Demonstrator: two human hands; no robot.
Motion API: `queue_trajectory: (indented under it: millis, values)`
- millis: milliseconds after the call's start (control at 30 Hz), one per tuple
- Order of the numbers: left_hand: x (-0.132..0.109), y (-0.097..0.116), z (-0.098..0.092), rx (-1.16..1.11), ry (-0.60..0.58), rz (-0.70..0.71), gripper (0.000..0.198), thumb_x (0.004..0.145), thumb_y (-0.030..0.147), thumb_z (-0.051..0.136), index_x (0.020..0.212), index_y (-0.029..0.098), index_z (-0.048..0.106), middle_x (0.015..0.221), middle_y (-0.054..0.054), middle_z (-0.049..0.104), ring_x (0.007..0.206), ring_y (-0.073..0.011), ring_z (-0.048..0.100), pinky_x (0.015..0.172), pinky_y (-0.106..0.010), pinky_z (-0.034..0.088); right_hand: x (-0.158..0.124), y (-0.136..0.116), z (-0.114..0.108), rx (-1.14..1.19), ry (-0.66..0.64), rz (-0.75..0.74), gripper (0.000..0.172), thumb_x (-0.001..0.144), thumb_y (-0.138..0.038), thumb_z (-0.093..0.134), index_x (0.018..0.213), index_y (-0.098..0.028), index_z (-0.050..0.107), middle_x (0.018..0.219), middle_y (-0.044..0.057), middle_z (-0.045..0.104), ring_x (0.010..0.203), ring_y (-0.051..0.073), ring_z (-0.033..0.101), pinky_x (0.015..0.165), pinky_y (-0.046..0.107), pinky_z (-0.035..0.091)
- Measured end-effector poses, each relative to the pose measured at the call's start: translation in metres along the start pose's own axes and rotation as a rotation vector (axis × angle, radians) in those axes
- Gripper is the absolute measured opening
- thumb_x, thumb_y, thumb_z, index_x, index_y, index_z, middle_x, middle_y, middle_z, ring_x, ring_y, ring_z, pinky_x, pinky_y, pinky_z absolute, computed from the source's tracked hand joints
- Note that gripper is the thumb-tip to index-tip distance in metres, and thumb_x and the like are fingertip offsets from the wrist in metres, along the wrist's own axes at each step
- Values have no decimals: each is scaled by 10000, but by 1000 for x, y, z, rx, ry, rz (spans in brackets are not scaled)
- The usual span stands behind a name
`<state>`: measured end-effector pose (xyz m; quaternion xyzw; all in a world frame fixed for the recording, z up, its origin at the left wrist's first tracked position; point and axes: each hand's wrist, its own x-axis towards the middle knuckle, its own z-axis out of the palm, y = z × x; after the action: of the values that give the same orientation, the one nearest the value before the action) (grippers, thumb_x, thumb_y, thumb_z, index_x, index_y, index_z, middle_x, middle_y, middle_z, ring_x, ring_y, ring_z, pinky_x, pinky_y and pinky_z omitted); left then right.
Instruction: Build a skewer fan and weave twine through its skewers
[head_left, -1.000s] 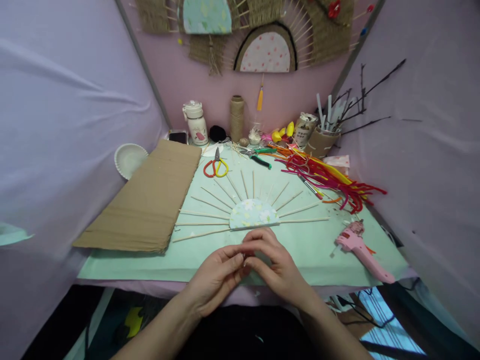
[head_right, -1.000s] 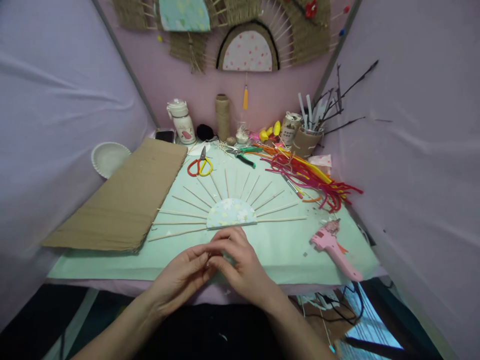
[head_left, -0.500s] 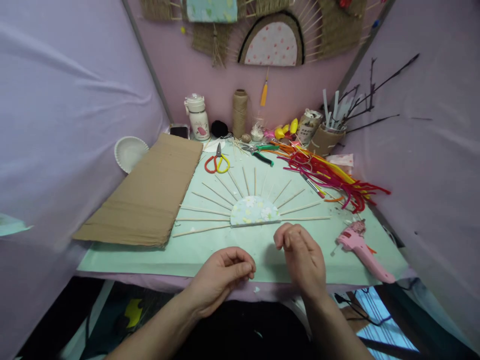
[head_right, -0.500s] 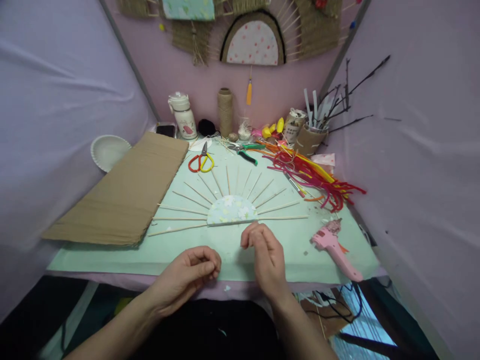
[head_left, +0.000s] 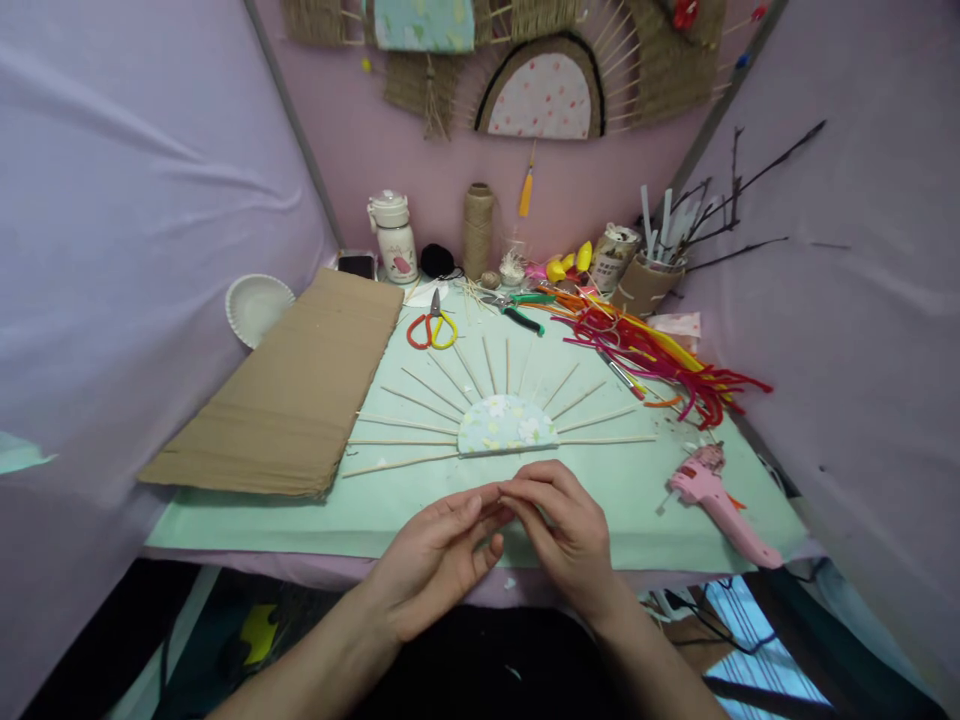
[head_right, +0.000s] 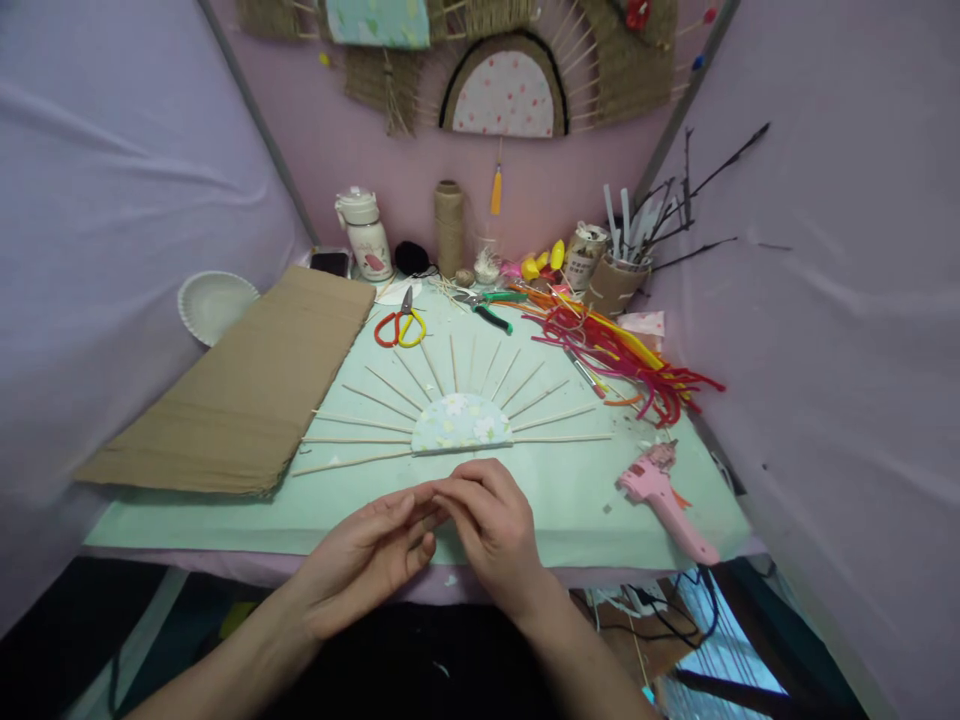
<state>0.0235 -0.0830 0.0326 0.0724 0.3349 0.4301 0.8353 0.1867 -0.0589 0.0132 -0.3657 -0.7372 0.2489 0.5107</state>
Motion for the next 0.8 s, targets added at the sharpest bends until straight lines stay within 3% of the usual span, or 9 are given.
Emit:
queue_trajectory:
  millis: [233,433,533,633,800]
  values:
    - [1,-4,-1,-53,-35,-75,241,869,161,580,1084,90,664,1126,-116,651,1028,-155,609,776,-214,503,1,1,4,-5,22,22,156,887,-59,479,842,-192,547,814,26,532,794,144,526,692,276,444]
    - [2,-2,0,-93,41,-86,253,839,152,617,1084,109,665,1168,-116,638,955,-149,639,747,-208,512,-1,2,2,87,108,58,150,936,-125,398,838,-204,480,811,13,483,780,136,484,704,275,409]
    - [4,-3,-3,-92,113,-25,193,757,145,711,950,139,698,947,-64,678,821,-125,644,671,-192,496,-2,1,-5,186,146,127,167,968,-179,342,846,-208,453,808,10,471,768,134,477,693,272,398]
    - [6,-5,-6,-62,101,10,165,660,154,795,783,124,689,710,-15,621,636,-70,571,568,-153,428,-6,-3,-15,223,94,180,226,987,-221,297,823,-204,452,764,2,458,706,126,465,642,261,380]
    - [7,-9,0,140,46,22,219,607,207,835,697,97,668,618,-19,590,543,-47,488,545,-163,362,-16,-7,-40,98,-52,238,320,989,-271,291,713,-200,434,669,-11,443,614,118,440,583,250,354]
